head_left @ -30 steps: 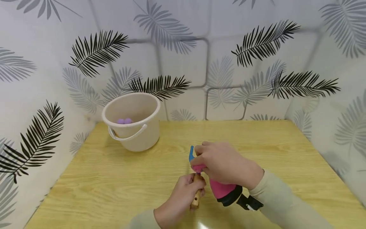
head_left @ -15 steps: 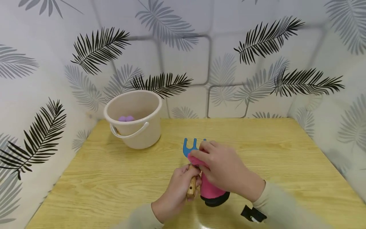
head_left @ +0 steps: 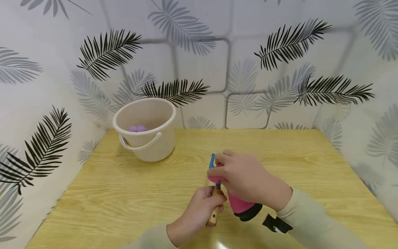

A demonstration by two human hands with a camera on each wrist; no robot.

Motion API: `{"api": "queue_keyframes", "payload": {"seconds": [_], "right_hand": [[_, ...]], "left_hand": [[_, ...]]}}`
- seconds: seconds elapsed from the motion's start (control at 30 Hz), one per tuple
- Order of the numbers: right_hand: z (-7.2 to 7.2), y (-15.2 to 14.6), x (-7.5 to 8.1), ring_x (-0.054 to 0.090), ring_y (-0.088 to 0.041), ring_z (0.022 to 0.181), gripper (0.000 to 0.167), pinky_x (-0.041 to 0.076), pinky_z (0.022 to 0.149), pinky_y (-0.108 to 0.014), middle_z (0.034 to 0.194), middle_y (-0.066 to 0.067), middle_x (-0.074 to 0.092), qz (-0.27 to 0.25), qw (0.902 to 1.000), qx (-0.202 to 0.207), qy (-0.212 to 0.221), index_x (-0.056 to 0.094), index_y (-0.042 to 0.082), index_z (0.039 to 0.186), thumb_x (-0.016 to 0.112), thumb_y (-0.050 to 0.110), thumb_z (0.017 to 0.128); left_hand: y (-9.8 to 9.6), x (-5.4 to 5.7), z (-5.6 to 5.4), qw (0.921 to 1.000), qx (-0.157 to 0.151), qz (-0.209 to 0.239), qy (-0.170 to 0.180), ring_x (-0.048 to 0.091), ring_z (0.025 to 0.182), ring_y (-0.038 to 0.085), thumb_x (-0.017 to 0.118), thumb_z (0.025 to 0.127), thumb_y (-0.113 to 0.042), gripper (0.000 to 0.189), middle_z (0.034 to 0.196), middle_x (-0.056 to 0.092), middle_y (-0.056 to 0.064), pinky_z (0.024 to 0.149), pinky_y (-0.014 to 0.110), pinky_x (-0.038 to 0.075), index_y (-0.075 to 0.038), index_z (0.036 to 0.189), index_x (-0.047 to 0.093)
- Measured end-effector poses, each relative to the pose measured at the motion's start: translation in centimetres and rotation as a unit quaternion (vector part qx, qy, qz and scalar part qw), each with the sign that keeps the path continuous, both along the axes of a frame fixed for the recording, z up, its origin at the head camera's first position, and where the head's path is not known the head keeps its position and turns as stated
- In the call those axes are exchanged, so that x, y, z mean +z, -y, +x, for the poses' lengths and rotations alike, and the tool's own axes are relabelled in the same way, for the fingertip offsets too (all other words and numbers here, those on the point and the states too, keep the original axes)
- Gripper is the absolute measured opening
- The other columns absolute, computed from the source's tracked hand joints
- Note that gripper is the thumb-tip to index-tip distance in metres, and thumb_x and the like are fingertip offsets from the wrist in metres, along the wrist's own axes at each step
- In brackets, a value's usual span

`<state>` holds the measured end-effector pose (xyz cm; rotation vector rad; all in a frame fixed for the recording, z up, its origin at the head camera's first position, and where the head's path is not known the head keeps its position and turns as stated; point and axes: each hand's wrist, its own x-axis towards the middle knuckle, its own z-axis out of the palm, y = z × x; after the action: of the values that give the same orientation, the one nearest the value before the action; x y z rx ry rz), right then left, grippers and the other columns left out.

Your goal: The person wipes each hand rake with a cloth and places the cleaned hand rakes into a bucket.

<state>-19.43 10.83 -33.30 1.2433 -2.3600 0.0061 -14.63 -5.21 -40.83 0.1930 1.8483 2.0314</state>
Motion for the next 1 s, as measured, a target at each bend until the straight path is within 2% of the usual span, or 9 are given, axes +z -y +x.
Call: {"api": "queue_keyframes", "payload": {"seconds": [0.07,0.17,0.33,0.43,0.5,0.67,0.83,0.9,1.0], "right_hand": [[0.6,0.9,0.3,0.043,-0.012,0.069,0.023,0.030,0.039,-0.020,0.079,0.005,0.050,0.035,0.9994,0.006,-0.004,0.071,0.032,0.084,0.072,0.009,0.081],[0.8,2.1,0.7,0.037,-0.013,0.065,0.021,0.027,0.037,-0.022,0.074,0.005,0.045,0.074,0.9971,-0.015,-0.012,0.069,0.030,0.078,0.070,0.009,0.081],[-1.0,2.7,0.8,0.044,-0.017,0.070,0.012,0.037,0.038,-0.026,0.083,0.000,0.053,0.083,0.9928,-0.086,-0.011,0.072,0.027,0.089,0.071,0.016,0.086],[-2.4,2.1,0.5,0.047,-0.018,0.073,0.013,0.041,0.039,-0.028,0.088,-0.002,0.057,0.063,0.9918,-0.111,-0.001,0.074,0.028,0.099,0.071,0.019,0.090],[-2.9,1.5,0.2,0.046,-0.017,0.072,0.014,0.040,0.041,-0.027,0.087,-0.001,0.057,0.042,0.9936,-0.104,0.007,0.074,0.029,0.100,0.071,0.019,0.090],[-1.4,0.4,-0.3,0.047,-0.015,0.069,0.021,0.040,0.046,-0.023,0.085,0.002,0.055,-0.015,0.9988,-0.031,0.034,0.075,0.029,0.103,0.076,0.017,0.086],[-0.3,-0.5,-0.8,0.049,-0.011,0.070,0.023,0.041,0.053,-0.021,0.087,0.005,0.058,-0.074,0.9947,0.011,0.071,0.077,0.027,0.103,0.079,0.015,0.083],[-0.5,-1.3,-1.1,0.050,-0.009,0.069,0.022,0.041,0.053,-0.020,0.087,0.005,0.059,-0.091,0.9926,-0.002,0.081,0.077,0.025,0.104,0.078,0.015,0.084],[-1.1,-2.4,-1.5,0.052,-0.010,0.068,0.023,0.042,0.052,-0.021,0.089,0.003,0.061,-0.109,0.9889,-0.059,0.082,0.077,0.023,0.107,0.078,0.018,0.086]], "left_hand": [[-0.1,-0.1,0.0,0.9999,-0.006,-0.007,-0.005,0.035,0.045,0.008,0.059,0.094,-0.015,0.016,0.067,0.049,-0.001,0.035,0.020,0.028,-0.008,0.082,0.053],[-0.2,-0.2,0.0,0.9997,-0.013,-0.018,-0.012,0.034,0.049,0.010,0.059,0.094,-0.015,0.014,0.068,0.046,-0.001,0.036,0.020,0.029,-0.010,0.082,0.053],[-0.3,-0.3,0.2,0.9994,-0.018,-0.025,-0.014,0.033,0.045,0.008,0.059,0.091,-0.014,0.011,0.066,0.049,-0.003,0.036,0.019,0.029,-0.010,0.084,0.053],[-0.5,-0.3,0.3,0.9997,-0.015,-0.018,-0.007,0.036,0.042,0.006,0.060,0.092,-0.016,0.012,0.065,0.052,-0.002,0.034,0.018,0.029,-0.007,0.086,0.054],[-0.6,-0.2,0.2,0.9998,-0.011,-0.017,0.000,0.037,0.041,0.006,0.060,0.092,-0.017,0.013,0.066,0.054,-0.001,0.033,0.018,0.030,-0.006,0.086,0.055],[-0.3,-0.7,-0.1,0.9996,0.011,0.014,0.024,0.036,0.041,0.007,0.058,0.094,-0.018,0.015,0.067,0.055,0.000,0.033,0.020,0.026,-0.006,0.086,0.054],[0.5,-0.5,-0.1,0.9981,0.016,0.038,0.045,0.038,0.038,0.006,0.058,0.095,-0.020,0.015,0.068,0.054,-0.001,0.034,0.019,0.025,-0.008,0.088,0.052],[0.6,-0.4,-0.1,0.9980,0.016,0.040,0.046,0.038,0.039,0.006,0.058,0.095,-0.021,0.016,0.068,0.053,-0.001,0.034,0.019,0.026,-0.008,0.088,0.052],[0.6,-0.2,0.2,0.9987,0.004,0.032,0.038,0.037,0.042,0.007,0.057,0.095,-0.020,0.015,0.068,0.053,0.000,0.034,0.020,0.026,-0.007,0.090,0.053]]}}
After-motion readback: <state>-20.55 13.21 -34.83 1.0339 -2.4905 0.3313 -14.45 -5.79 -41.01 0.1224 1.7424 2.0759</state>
